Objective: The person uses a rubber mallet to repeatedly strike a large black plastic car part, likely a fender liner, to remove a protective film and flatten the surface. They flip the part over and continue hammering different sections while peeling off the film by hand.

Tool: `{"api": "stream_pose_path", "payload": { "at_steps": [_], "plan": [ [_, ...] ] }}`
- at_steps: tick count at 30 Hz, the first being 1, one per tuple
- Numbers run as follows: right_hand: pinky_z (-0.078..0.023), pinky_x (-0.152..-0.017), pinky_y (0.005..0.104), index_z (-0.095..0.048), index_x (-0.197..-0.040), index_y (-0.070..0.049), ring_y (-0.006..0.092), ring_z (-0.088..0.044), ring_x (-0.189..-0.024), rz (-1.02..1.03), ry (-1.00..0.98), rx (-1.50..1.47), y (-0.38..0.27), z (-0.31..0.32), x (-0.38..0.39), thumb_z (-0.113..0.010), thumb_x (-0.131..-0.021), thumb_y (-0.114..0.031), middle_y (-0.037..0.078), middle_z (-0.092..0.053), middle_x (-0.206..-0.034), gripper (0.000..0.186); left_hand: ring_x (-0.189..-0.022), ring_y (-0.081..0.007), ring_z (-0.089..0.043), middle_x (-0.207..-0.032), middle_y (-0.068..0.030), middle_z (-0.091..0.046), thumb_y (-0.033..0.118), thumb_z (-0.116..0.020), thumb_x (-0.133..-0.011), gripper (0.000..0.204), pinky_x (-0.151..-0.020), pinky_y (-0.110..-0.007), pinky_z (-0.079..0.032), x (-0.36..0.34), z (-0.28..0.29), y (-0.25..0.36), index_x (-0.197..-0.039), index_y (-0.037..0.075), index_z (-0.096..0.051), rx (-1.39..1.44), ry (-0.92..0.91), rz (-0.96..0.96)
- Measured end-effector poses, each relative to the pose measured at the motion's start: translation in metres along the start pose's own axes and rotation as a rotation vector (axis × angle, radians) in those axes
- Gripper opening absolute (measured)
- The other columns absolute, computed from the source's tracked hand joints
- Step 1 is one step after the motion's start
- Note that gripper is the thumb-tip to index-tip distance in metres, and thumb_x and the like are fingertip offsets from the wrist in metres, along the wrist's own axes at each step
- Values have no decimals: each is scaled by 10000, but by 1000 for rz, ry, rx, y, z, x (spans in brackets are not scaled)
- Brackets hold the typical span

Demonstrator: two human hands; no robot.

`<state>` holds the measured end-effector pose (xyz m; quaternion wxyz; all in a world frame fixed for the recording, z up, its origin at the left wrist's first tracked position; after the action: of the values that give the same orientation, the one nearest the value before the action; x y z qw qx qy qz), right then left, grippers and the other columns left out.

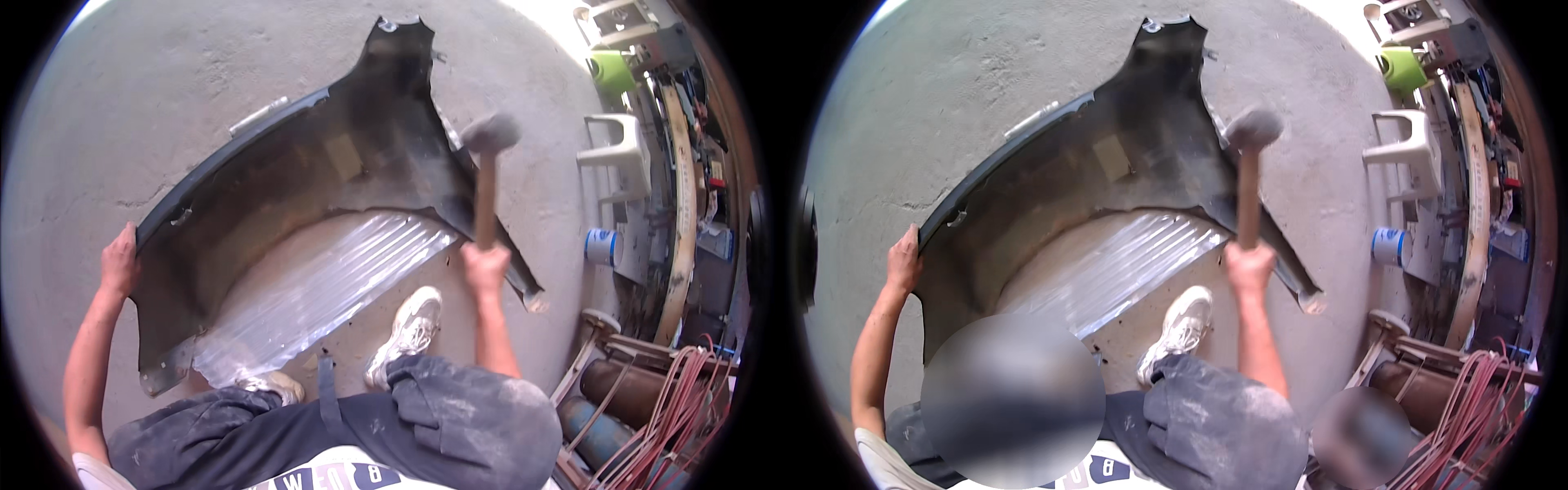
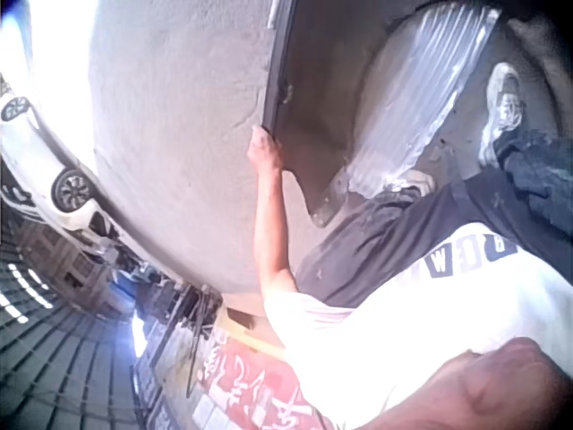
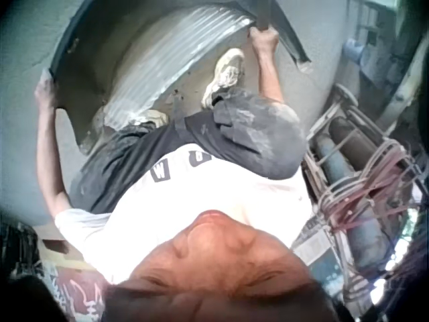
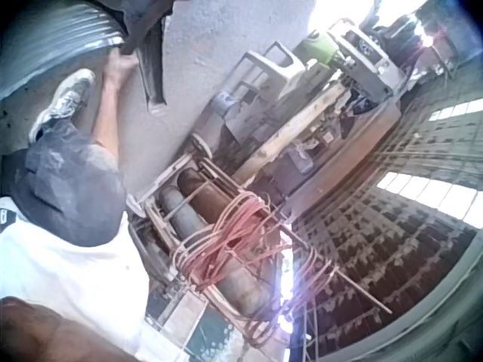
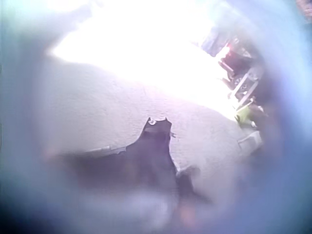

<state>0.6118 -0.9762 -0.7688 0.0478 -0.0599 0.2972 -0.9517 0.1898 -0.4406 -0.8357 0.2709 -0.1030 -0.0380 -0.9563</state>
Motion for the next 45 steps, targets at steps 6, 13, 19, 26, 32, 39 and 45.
{"api": "stream_pose_path", "payload": {
  "at_steps": [6, 13, 19, 26, 32, 39, 45],
  "plan": [
    [-343, -457, 240, -512, -757, -34, 77, -451, -488, 148, 170, -603, -68, 49, 23, -593, -829, -4, 7, -492, -606, 112, -922, -415, -593, -1059, -237, -595, -41, -593, -664, 607, -757, -474, -501, 17, -2, -12, -1250, -68, -436, -24, 61, -77],
    [-499, -637, 360, -626, -793, 43, 231, -645, -662, -38, -156, 172, 48, -42, 24, -641, -720, -141, 122, -658, -704, 198, -902, -413, -593, -998, -227, -607, -33, -582, -693, 549, -728, -482, -499, 1, 1, -3, -1225, -52, -448, 44, 0, -8],
    [-311, -416, 235, -446, -553, -89, 51, -416, -447, 211, 106, -314, -40, 42, 22, -625, -794, -22, -31, -443, -520, 308, -906, -415, -592, -986, -222, -605, -27, -586, -701, 474, -735, -479, -497, 7, 16, 2, -1163, -28, -479, 17, 39, 12],
    [-519, -751, 430, -673, -880, 31, 447, -630, -881, -110, -170, 329, 42, -21, 8, -611, -728, -134, 298, -630, -852, 233, -904, -408, -600, -1030, -216, -605, -36, -580, -685, 529, -744, -475, -501, 2, -6, -9, -1203, -26, -475, 32, -18, 49],
    [-383, -533, 290, -495, -642, 1, 94, -437, -555, 75, 36, -325, -52, 43, 3, -649, -768, -30, -19, -446, -578, 201, -983, -418, -583, -1140, -249, -578, -41, -585, -691, 619, -829, -469, -495, 9, -13, -23, -1291, -50, -432, 27, -120, 114],
    [-508, -703, 446, -649, -794, 24, 423, -647, -802, -40, -221, 499, 50, -21, 13, -640, -734, -162, 273, -639, -780, 196, -1014, -412, -578, -1142, -245, -585, -42, -603, -684, 614, -845, -463, -496, 2, -8, -2, -1277, -51, -445, 32, -80, 48],
    [-417, -550, 324, -516, -697, 34, 145, -497, -550, 134, -23, -155, -54, 19, 10, -648, -737, -81, 101, -481, -568, 179, -946, -403, -598, -1103, -227, -591, -30, -607, -690, 606, -788, -462, -508, 20, -14, -20, -1267, -53, -423, -14, 37, -83]
  ]
}}
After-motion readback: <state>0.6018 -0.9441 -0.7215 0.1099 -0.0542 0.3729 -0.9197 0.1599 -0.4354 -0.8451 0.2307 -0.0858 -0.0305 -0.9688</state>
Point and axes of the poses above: each hand's wrist, its own x-axis away from the middle knuckle, its own z-axis out of the back of the hand, y = z × x, the point moved 9 cm from there along -x, towards the middle knuckle
